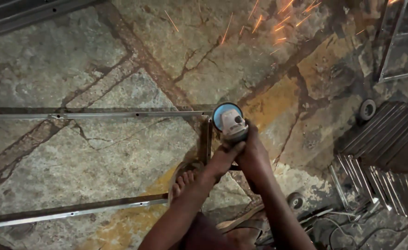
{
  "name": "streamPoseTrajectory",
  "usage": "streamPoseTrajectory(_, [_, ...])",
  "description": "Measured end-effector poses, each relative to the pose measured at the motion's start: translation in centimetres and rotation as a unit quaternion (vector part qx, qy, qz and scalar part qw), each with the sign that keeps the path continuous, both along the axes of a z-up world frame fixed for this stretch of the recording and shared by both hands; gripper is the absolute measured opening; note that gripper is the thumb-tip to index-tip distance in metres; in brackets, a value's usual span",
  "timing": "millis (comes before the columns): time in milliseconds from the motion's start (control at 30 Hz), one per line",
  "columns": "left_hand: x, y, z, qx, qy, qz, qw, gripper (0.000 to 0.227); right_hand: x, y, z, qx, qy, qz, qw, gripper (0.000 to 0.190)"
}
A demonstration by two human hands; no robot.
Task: Using an angle grinder to smooth or cut rectangular metal frames in a workshop environment.
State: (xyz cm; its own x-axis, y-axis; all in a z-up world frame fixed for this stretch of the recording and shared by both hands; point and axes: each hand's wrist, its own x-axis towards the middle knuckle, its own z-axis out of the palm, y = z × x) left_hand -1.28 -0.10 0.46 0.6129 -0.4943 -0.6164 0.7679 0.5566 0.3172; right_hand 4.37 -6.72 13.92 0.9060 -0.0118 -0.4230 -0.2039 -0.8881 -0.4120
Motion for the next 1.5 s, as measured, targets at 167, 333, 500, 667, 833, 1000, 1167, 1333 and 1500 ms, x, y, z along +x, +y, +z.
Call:
streamPoseTrajectory(167, [-2.0,-1.0,-4.8,0.105,-0.061,-0.017,0.992,0.05,1.3,2.3,0.8,0.003,0.081,-0.072,0.994,0.086])
streamPoseTrajectory(333, [0.0,2.3,-1.6,0.04,0.004,0.013,0.999,0.048,0.8,3.4,0.7,0.034,0.04,-0.025,0.998,0.078])
streamPoseTrajectory(500, [-0.6,1.5,-1.8,-0.004,0.002,0.012,1.0,0.046,0.7,3.5,1.6,0.107,0.078,-0.097,0.986,0.071])
streamPoseTrajectory(667, [-0.7,1.4,-3.7,0.013,-0.028,0.017,0.999,0.05,0.8,3.5,0.7,0.093,0.072,-0.084,0.99,0.075])
streamPoseTrajectory(833, [0.2,2.6,-0.8,0.059,-0.02,0.03,0.998,0.055,0.3,3.9,0.9,0.073,0.037,-0.071,0.994,0.078])
streamPoseTrajectory(1000, [-2.1,1.1,-1.9,-0.012,-0.018,-0.062,0.998,0.052,-2.7,1.7,0.5,0.011,0.038,-0.083,0.996,0.082])
streamPoseTrajectory(1167, [-3.6,2.1,-3.9,0.026,-0.053,-0.133,0.989,0.052,-4.2,1.2,-1.4,0.079,0.014,-0.1,0.992,0.078])
streamPoseTrajectory(1333, [-2.6,4.2,-2.6,0.026,-0.152,-0.091,0.984,0.049,-3.8,2.7,-1.1,0.047,0.027,-0.091,0.994,0.081])
streamPoseTrajectory(1500, [-3.4,3.9,-2.9,0.018,-0.076,-0.16,0.984,0.048,-5.0,2.1,-2.3,0.01,0.048,-0.106,0.993,0.087])
